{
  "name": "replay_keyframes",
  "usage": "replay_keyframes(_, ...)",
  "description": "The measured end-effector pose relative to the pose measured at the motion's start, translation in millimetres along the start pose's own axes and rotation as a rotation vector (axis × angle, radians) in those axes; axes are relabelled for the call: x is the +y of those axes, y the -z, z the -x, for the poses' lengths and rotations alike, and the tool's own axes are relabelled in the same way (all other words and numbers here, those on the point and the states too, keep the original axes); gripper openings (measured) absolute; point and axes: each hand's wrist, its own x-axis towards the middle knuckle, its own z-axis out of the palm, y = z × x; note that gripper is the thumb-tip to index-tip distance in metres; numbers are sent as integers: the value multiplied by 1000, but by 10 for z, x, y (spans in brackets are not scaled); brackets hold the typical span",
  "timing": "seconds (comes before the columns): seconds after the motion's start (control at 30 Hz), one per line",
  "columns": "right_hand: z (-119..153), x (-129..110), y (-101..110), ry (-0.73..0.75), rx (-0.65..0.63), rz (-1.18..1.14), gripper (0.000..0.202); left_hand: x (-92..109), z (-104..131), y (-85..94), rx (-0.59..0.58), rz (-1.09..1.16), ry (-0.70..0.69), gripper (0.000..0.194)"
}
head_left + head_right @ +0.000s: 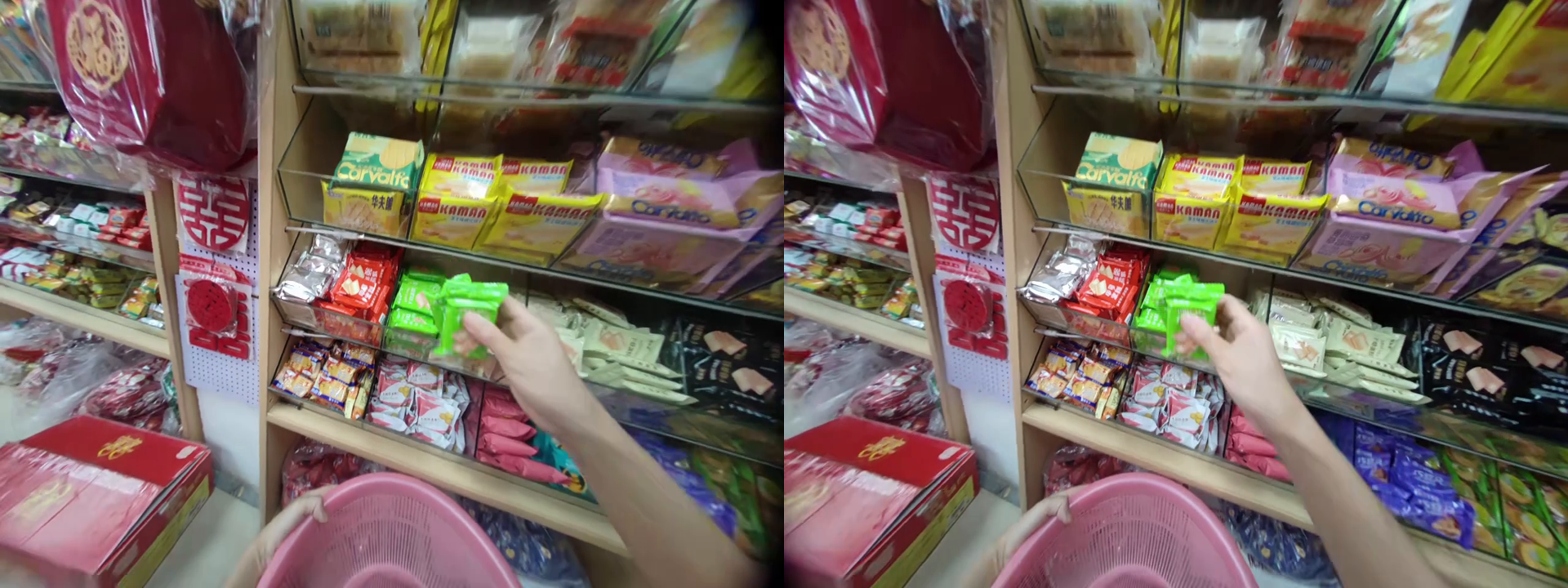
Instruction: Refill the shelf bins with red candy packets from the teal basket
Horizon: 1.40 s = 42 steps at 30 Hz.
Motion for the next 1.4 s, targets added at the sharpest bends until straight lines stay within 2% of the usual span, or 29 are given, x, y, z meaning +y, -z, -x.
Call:
replay_keyframes(0.1,709,289,-270,-434,-81,-378,21,-71,23,6,-73,216,69,38)
replay_keyframes(0.2,1397,794,-589,-826,-155,-707,22,-74,21,5,-95,231,103,47)
replay_keyframes(0.27,1757,1152,-762,-1022,-196,-782,25,-85,18,13,-73,192,131,51)
replay_keyframes(0.37,2091,1578,-919,-1164,-263,-674,33,-133,4,36,-58,158,160,54)
replay_keyframes(0.43,2193,1758,-964,-1160,-334,-556,38,-175,-19,57,-58,149,161,55)
replay_keyframes(0.53,2255,1917,-985,-1073,-471,-409,40,-225,-60,88,-44,140,165,53)
replay_keyframes(0.63,2295,2028,-999,-1004,-589,-268,33,-238,-77,103,-44,161,178,50)
replay_keyframes(0.83,2355,2184,-1053,-879,-729,-19,26,-199,-52,82,-64,187,200,49)
replay_keyframes(1.0,2304,2082,-1093,-672,-751,425,30,-225,-69,85,-35,173,198,52)
replay_keyframes(1.17,2300,1856,-1179,-574,-853,760,63,-257,-81,111,12,147,198,54)
replay_keyframes(1.27,2320,1831,-1203,-495,-893,840,57,-237,-68,102,3,133,202,54)
replay_keyframes(1.4,2299,1935,-1098,-409,-927,786,55,-181,-36,65,-17,140,186,55)
